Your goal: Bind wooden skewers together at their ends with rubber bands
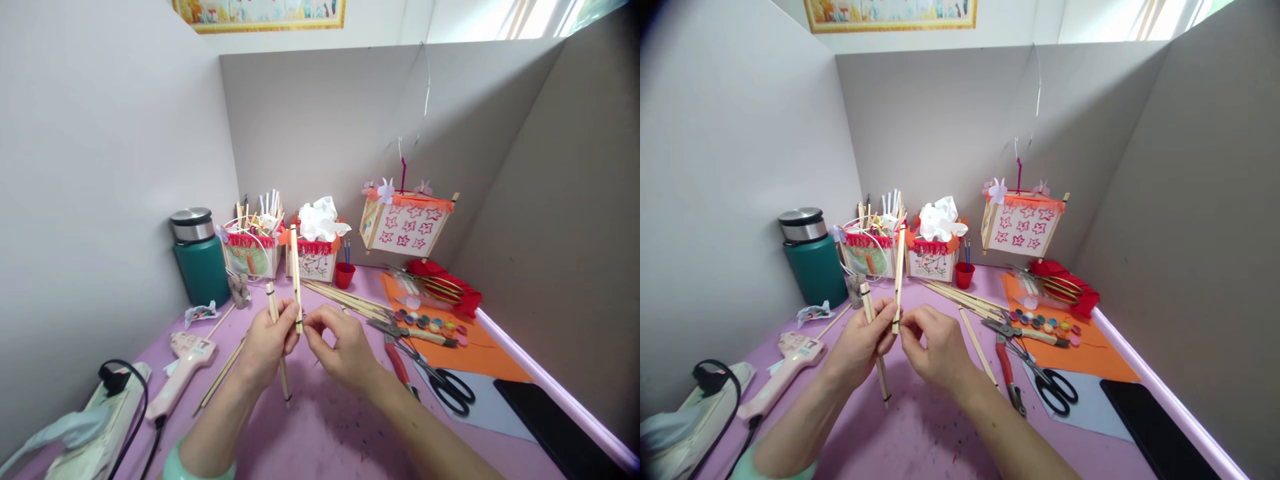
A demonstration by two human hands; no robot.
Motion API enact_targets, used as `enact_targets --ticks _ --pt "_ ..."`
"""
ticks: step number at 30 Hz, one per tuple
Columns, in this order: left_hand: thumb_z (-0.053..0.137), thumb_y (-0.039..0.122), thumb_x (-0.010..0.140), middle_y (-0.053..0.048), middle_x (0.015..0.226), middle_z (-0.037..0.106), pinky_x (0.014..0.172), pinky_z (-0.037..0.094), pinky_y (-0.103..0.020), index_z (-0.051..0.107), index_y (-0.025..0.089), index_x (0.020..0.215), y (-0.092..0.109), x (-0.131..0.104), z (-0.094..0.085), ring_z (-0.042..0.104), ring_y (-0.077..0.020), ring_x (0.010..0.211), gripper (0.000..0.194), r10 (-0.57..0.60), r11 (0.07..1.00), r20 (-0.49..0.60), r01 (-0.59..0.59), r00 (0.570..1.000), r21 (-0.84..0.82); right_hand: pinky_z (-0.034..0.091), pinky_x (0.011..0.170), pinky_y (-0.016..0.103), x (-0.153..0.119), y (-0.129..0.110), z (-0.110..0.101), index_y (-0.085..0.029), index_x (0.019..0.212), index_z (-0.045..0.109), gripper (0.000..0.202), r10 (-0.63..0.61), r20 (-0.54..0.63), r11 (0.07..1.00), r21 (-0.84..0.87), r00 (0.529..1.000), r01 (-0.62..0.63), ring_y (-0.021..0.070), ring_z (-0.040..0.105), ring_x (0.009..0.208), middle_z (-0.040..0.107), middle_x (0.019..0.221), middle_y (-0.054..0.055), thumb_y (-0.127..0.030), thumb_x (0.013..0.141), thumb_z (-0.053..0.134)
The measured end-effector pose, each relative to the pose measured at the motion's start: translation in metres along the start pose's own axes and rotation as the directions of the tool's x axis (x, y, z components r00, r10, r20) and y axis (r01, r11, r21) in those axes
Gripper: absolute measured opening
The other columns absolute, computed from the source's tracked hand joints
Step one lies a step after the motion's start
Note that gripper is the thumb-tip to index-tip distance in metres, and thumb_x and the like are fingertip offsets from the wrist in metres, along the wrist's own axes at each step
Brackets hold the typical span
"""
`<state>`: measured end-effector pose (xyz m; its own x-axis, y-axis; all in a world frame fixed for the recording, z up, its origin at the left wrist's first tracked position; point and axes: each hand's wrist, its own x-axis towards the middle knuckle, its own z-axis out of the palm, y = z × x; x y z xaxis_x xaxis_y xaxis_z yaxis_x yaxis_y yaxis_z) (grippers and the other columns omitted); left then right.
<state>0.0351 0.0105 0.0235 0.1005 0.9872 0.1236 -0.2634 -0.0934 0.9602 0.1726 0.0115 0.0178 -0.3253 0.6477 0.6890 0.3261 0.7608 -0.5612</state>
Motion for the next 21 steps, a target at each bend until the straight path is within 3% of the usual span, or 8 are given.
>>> enact_targets --ticks 6,16,21 --pt "0.053 0.039 0.084 0.007 0.042 0.039 0.037 0.017 -0.016 0.046 0.016 0.074 0.0010 0.0001 0.0004 0.028 -0.0036 0.035 0.026 0.042 0.997 -0.019 -0.043 0.999 -0.059 0.045 0.069 0.026 -0.0011 -0.0043 -0.0003 -0.019 0.098 0.057 0.017 -0.022 -0.022 0.998 0.054 1.000 0.023 0.0121 0.057 0.070 0.062 0.088 0.003 -0.017 0.081 0.054" --pt "0.049 0.038 0.087 0.007 0.042 0.040 0.039 0.018 -0.016 0.048 0.015 0.078 -0.0047 -0.0001 -0.0014 0.028 -0.0039 0.037 0.024 0.107 0.994 -0.003 -0.107 0.994 0.008 0.047 0.069 0.026 -0.0017 0.0026 0.0007 -0.016 0.097 0.061 0.016 -0.099 -0.081 0.993 0.050 0.992 0.103 0.0126 0.057 0.073 0.063 0.087 0.006 -0.014 0.082 0.056" --pt "0.050 0.039 0.086 0.007 0.042 0.038 0.038 0.017 -0.016 0.048 0.015 0.078 -0.0053 0.0009 -0.0018 0.027 -0.0034 0.037 0.025 0.091 0.996 0.003 -0.091 0.996 -0.006 0.046 0.068 0.025 -0.0017 0.0027 0.0045 -0.016 0.089 0.062 0.009 -0.075 -0.113 0.996 0.028 0.991 0.079 0.0131 0.057 0.072 0.062 0.078 0.004 -0.014 0.082 0.056"
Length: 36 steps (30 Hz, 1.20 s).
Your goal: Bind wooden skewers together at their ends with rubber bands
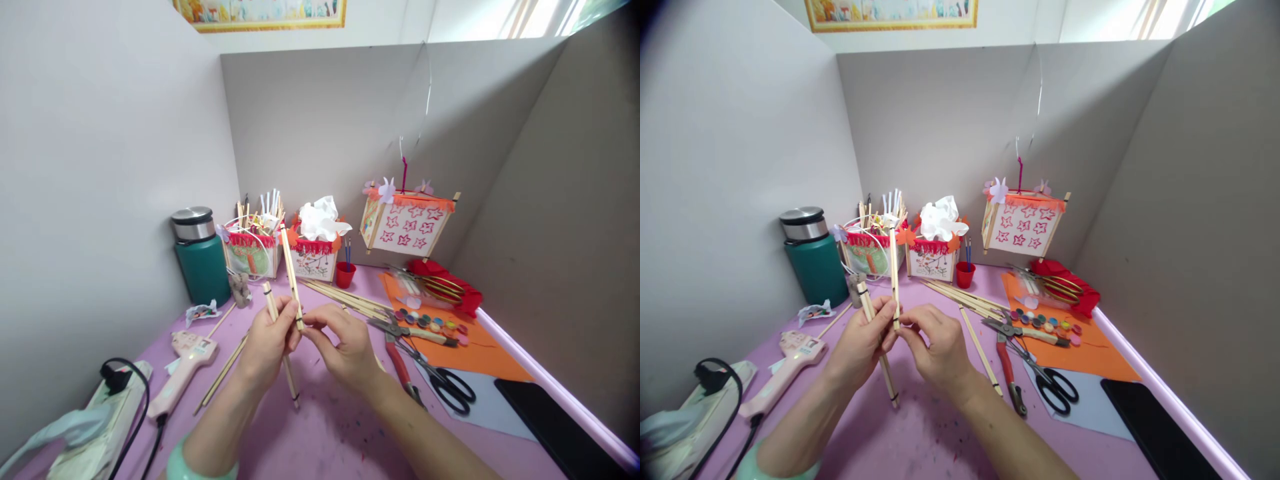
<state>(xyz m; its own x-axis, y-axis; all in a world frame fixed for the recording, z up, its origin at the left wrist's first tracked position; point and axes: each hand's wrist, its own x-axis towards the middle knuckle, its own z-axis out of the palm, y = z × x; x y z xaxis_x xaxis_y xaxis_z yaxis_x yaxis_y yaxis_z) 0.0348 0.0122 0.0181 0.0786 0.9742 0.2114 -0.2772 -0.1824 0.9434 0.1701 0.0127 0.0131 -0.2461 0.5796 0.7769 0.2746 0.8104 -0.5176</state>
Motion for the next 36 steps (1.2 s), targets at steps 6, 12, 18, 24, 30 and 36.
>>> enact_targets --ticks 6,12,18,24,30,36 --pt "0.054 0.038 0.084 0.007 0.046 0.040 0.036 0.017 -0.014 0.049 0.015 0.077 0.002 -0.001 0.002 0.027 -0.0020 0.035 0.025 -0.052 0.992 0.030 0.055 0.998 -0.112 0.045 0.066 0.024 0.003 -0.002 -0.003 -0.016 0.086 0.061 0.007 0.034 0.015 0.998 0.052 0.999 -0.034 0.0122 0.057 0.070 0.062 0.077 0.003 -0.014 0.080 0.058" --pt "0.053 0.035 0.085 0.008 0.042 0.037 0.032 0.015 -0.013 0.049 0.015 0.076 0.005 -0.002 0.002 0.023 -0.0017 0.031 0.022 -0.148 0.944 0.088 0.167 0.985 -0.285 0.047 0.066 0.024 0.005 -0.004 -0.011 -0.019 0.094 0.062 0.014 0.039 0.074 0.989 0.138 0.996 -0.049 0.0117 0.057 0.070 0.063 0.083 0.003 -0.015 0.082 0.056" --pt "0.051 0.034 0.086 0.008 0.038 0.034 0.032 0.015 -0.012 0.048 0.015 0.074 0.004 -0.004 0.005 0.019 -0.0020 0.030 0.022 -0.198 0.935 0.142 0.230 0.970 -0.268 0.045 0.065 0.024 0.006 -0.005 -0.009 -0.018 0.084 0.061 0.009 0.009 0.010 1.000 0.027 1.000 -0.010 0.0124 0.057 0.069 0.063 0.075 0.003 -0.013 0.082 0.054" --pt "0.056 0.035 0.083 0.008 0.041 0.035 0.034 0.017 -0.013 0.048 0.014 0.073 0.002 -0.003 0.005 0.023 -0.0014 0.032 0.025 -0.148 0.957 0.142 0.178 0.979 -0.227 0.044 0.065 0.024 0.004 -0.005 -0.007 -0.017 0.081 0.059 0.009 0.021 0.020 1.000 -0.015 1.000 -0.021 0.0125 0.056 0.068 0.061 0.074 0.003 -0.015 0.083 0.051" --pt "0.058 0.037 0.081 0.007 0.047 0.040 0.035 0.017 -0.014 0.047 0.014 0.074 0.000 -0.002 0.004 0.026 -0.0010 0.033 0.026 -0.108 0.979 0.062 0.117 0.992 -0.168 0.043 0.066 0.024 0.006 -0.003 -0.010 -0.018 0.083 0.060 0.011 0.037 0.089 0.998 -0.045 0.995 -0.033 0.0128 0.057 0.071 0.063 0.076 0.003 -0.018 0.085 0.050" --pt "0.054 0.038 0.084 0.007 0.046 0.038 0.037 0.015 -0.017 0.047 0.015 0.074 0.000 -0.001 0.002 0.026 -0.0024 0.035 0.026 -0.059 0.998 0.046 0.061 0.997 -0.034 0.042 0.061 0.023 0.008 -0.002 -0.013 -0.017 0.076 0.061 0.017 0.164 0.132 0.986 -0.031 0.978 -0.162 0.0110 0.055 0.061 0.060 0.065 0.001 -0.022 0.086 0.048"
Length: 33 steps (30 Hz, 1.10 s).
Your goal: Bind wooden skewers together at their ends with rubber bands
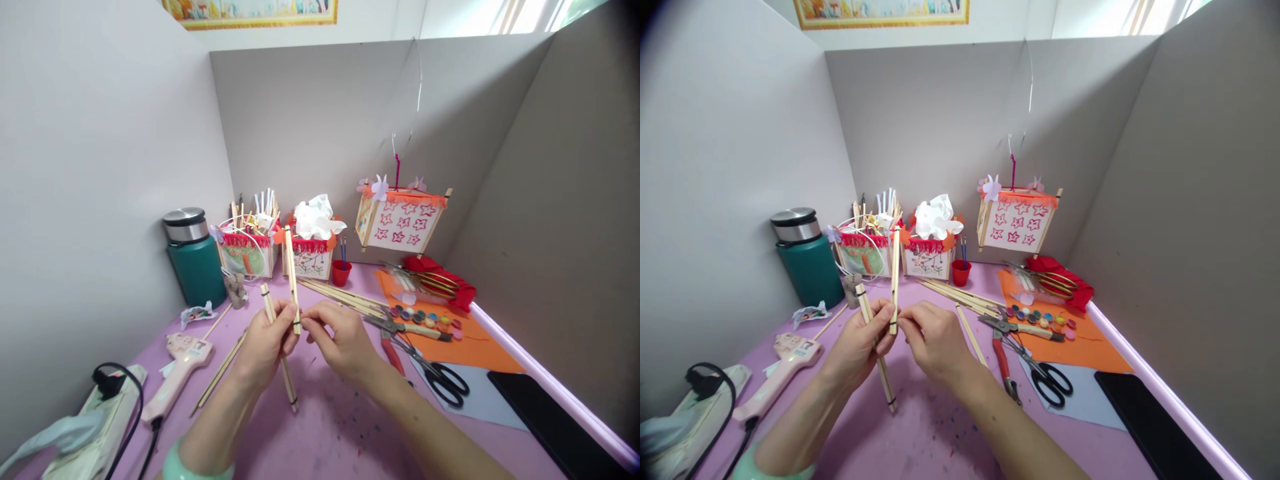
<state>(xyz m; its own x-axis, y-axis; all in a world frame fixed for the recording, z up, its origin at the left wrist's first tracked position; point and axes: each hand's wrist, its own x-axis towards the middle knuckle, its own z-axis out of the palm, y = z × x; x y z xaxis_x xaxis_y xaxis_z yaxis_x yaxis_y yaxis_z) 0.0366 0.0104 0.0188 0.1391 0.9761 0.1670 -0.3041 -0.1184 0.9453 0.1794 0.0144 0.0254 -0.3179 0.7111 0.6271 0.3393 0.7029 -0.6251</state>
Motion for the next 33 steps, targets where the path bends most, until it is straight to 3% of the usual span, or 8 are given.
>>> enact_targets --ticks 4,9,12,14,18,25,30,33 --pt "0.056 0.037 0.083 0.007 0.044 0.036 0.039 0.016 -0.017 0.048 0.015 0.075 -0.001 -0.002 0.000 0.027 -0.0034 0.038 0.025 0.064 0.990 -0.047 -0.058 0.997 0.131 0.041 0.048 0.020 0.004 0.001 -0.003 -0.017 0.078 0.060 0.017 0.275 0.175 0.915 0.256 0.946 -0.313 0.0082 0.052 0.051 0.058 0.064 -0.002 -0.032 0.083 0.054" --pt "0.061 0.037 0.080 0.007 0.049 0.036 0.040 0.017 -0.016 0.056 0.015 0.089 0.001 -0.001 0.000 0.027 -0.0037 0.041 0.025 0.070 0.988 -0.038 -0.064 0.997 0.139 0.042 0.048 0.020 0.003 0.013 0.001 -0.015 0.076 0.061 0.012 0.337 0.272 0.831 0.365 0.901 -0.420 0.0087 0.053 0.051 0.056 0.061 -0.003 -0.028 0.076 0.060" --pt "0.054 0.040 0.084 0.003 0.061 0.045 0.041 0.022 -0.016 0.056 0.017 0.099 0.005 0.004 -0.005 0.035 -0.0046 0.046 0.028 0.130 0.991 -0.096 -0.127 0.987 0.028 0.044 0.054 0.021 -0.005 0.028 0.016 -0.016 0.078 0.060 0.006 0.361 0.247 0.835 0.343 0.899 -0.430 0.0101 0.056 0.056 0.057 0.064 -0.003 -0.019 0.073 0.059" --pt "0.051 0.040 0.084 0.000 0.069 0.050 0.042 0.027 -0.016 0.058 0.016 0.095 0.006 0.008 -0.010 0.042 -0.0062 0.053 0.027 0.145 0.989 -0.136 -0.149 0.980 -0.020 0.042 0.056 0.021 -0.013 0.038 0.027 -0.017 0.076 0.060 0.005 0.362 0.239 0.880 0.232 0.901 -0.415 0.0106 0.056 0.059 0.059 0.066 -0.003 -0.016 0.071 0.059" --pt "0.059 0.035 0.079 -0.003 0.083 0.058 0.062 0.042 -0.020 0.061 0.016 0.087 -0.001 0.012 -0.017 0.052 -0.0110 0.073 0.021 0.153 0.986 -0.178 -0.161 0.972 -0.031 0.038 0.060 0.021 -0.026 0.048 0.046 -0.018 0.074 0.064 0.007 0.346 0.309 0.931 0.008 0.886 -0.366 0.0120 0.055 0.065 0.064 0.069 -0.003 -0.015 0.070 0.058" --pt "0.051 0.046 0.083 -0.007 0.088 0.062 0.075 0.045 -0.029 0.064 0.013 0.093 -0.005 0.011 -0.013 0.057 -0.0159 0.076 0.037 0.171 0.977 -0.099 -0.182 0.980 -0.110 0.035 0.057 0.021 -0.028 0.047 0.049 -0.018 0.077 0.067 0.009 0.342 0.351 0.936 -0.040 0.872 -0.351 0.0122 0.055 0.064 0.066 0.072 -0.001 -0.023 0.074 0.060" --pt "0.042 0.043 0.089 -0.007 0.088 0.062 0.080 0.044 -0.033 0.057 0.016 0.112 -0.001 0.007 -0.010 0.059 -0.0178 0.078 0.038 0.167 0.981 0.081 -0.157 0.983 -0.109 0.033 0.054 0.020 -0.028 0.047 0.046 -0.017 0.076 0.066 0.009 0.280 0.397 0.951 0.007 0.874 -0.308 0.0117 0.053 0.062 0.064 0.068 -0.002 -0.022 0.075 0.059" --pt "0.042 0.041 0.089 -0.008 0.088 0.062 0.080 0.045 -0.035 0.056 0.016 0.112 0.000 0.004 -0.008 0.060 -0.0184 0.077 0.037 0.186 0.977 0.132 -0.168 0.974 -0.131 0.033 0.055 0.020 -0.027 0.043 0.044 -0.017 0.074 0.066 0.009 0.237 0.435 0.968 -0.023 0.869 -0.252 0.0120 0.053 0.062 0.064 0.068 -0.002 -0.022 0.075 0.059"
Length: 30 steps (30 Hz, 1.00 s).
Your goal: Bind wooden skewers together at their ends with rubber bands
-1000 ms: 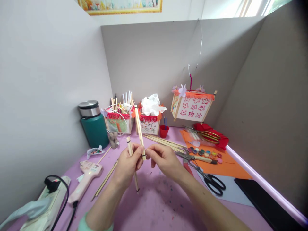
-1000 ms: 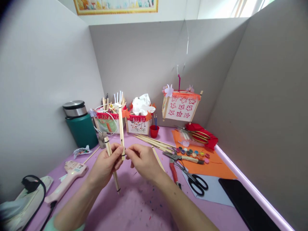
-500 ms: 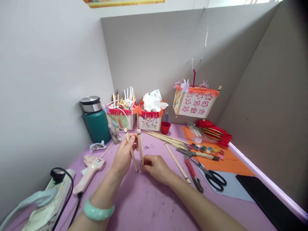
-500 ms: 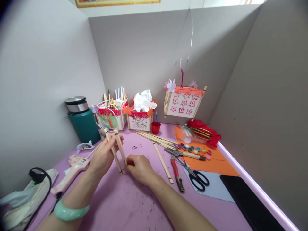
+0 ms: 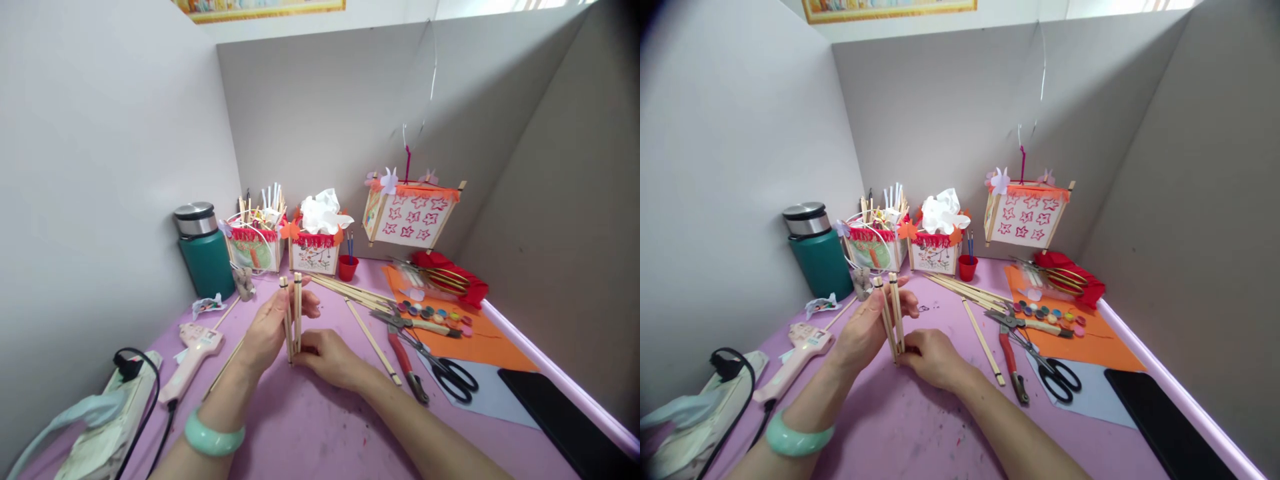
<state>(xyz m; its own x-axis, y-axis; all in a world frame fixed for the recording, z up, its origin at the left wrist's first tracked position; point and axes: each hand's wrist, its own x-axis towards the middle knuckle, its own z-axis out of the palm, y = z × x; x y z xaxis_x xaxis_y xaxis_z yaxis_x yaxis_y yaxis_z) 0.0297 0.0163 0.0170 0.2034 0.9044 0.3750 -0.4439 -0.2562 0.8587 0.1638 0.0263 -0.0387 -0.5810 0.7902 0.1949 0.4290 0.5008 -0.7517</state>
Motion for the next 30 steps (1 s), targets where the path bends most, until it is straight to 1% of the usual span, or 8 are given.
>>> enact_targets --ticks 7,15,18,20,23,25,27,30 --pt "0.055 0.032 0.084 -0.005 0.084 0.062 0.071 0.046 -0.027 0.057 0.016 0.109 0.002 0.000 -0.002 0.059 -0.0149 0.071 0.030 -0.015 0.995 -0.110 0.026 0.994 0.095 0.031 0.055 0.021 0.002 0.000 0.001 -0.017 0.071 0.066 0.009 0.008 0.002 0.994 -0.113 1.000 -0.007 0.0118 0.052 0.060 0.063 0.068 -0.001 -0.022 0.074 0.059" --pt "0.056 0.029 0.083 -0.004 0.081 0.060 0.069 0.047 -0.025 0.060 0.015 0.102 0.003 -0.001 0.000 0.058 -0.0125 0.069 0.023 -0.019 0.997 -0.072 0.024 0.997 0.075 0.033 0.059 0.021 0.000 -0.001 0.000 -0.017 0.074 0.064 0.010 -0.048 -0.013 0.984 -0.171 0.999 0.045 0.0125 0.054 0.065 0.064 0.074 0.000 -0.020 0.076 0.056" --pt "0.056 0.030 0.083 -0.005 0.083 0.063 0.071 0.050 -0.029 0.059 0.015 0.098 0.004 -0.001 -0.001 0.062 -0.0159 0.073 0.021 -0.020 0.991 -0.098 0.032 0.995 0.126 0.034 0.059 0.021 0.000 -0.005 -0.001 -0.017 0.072 0.064 0.010 -0.040 -0.050 0.972 -0.235 0.998 0.027 0.0128 0.055 0.065 0.065 0.074 0.002 -0.018 0.077 0.054" --pt "0.056 0.032 0.083 -0.007 0.085 0.065 0.073 0.051 -0.032 0.059 0.014 0.094 0.004 0.000 -0.002 0.064 -0.0192 0.076 0.021 -0.047 0.980 -0.113 0.068 0.992 0.186 0.035 0.058 0.021 0.001 -0.009 -0.007 -0.017 0.071 0.064 0.011 -0.012 -0.001 0.966 -0.256 1.000 0.011 0.0129 0.056 0.064 0.065 0.073 0.001 -0.020 0.077 0.055" --pt "0.056 0.034 0.083 -0.008 0.087 0.067 0.076 0.051 -0.034 0.058 0.014 0.092 0.006 0.002 -0.004 0.065 -0.0215 0.080 0.022 -0.053 0.965 -0.125 0.083 0.991 0.249 0.038 0.060 0.021 0.001 -0.012 -0.030 -0.022 0.081 0.067 0.010 0.130 0.001 0.923 -0.365 0.991 -0.121 0.0138 0.059 0.069 0.068 0.079 0.001 -0.025 0.073 0.061" --pt "0.056 0.034 0.083 -0.009 0.087 0.067 0.077 0.051 -0.035 0.058 0.014 0.093 0.006 0.002 -0.005 0.066 -0.0218 0.081 0.023 -0.041 0.960 -0.131 0.076 0.990 0.271 0.039 0.064 0.023 -0.001 -0.007 -0.052 -0.023 0.090 0.066 0.017 0.286 -0.162 0.822 -0.464 0.944 -0.329 0.0161 0.061 0.076 0.069 0.087 0.004 -0.027 0.074 0.060" --pt "0.057 0.035 0.083 -0.009 0.087 0.068 0.078 0.051 -0.035 0.058 0.013 0.094 0.007 0.003 -0.006 0.066 -0.0221 0.082 0.024 -0.042 0.957 -0.139 0.079 0.989 0.278 0.040 0.065 0.030 -0.003 0.002 -0.071 -0.014 0.087 0.067 0.018 0.386 -0.282 0.724 -0.498 0.879 -0.477 0.0233 0.062 0.080 0.068 0.088 0.015 -0.022 0.076 0.054" --pt "0.057 0.035 0.082 -0.009 0.087 0.068 0.077 0.052 -0.034 0.059 0.013 0.093 0.006 0.004 -0.006 0.066 -0.0228 0.083 0.025 -0.046 0.957 -0.149 0.087 0.988 0.278 0.041 0.063 0.034 -0.007 0.019 -0.084 -0.007 0.074 0.067 0.012 0.498 -0.336 0.617 -0.510 0.799 -0.599 0.0304 0.063 0.079 0.067 0.081 0.023 -0.014 0.066 0.061"
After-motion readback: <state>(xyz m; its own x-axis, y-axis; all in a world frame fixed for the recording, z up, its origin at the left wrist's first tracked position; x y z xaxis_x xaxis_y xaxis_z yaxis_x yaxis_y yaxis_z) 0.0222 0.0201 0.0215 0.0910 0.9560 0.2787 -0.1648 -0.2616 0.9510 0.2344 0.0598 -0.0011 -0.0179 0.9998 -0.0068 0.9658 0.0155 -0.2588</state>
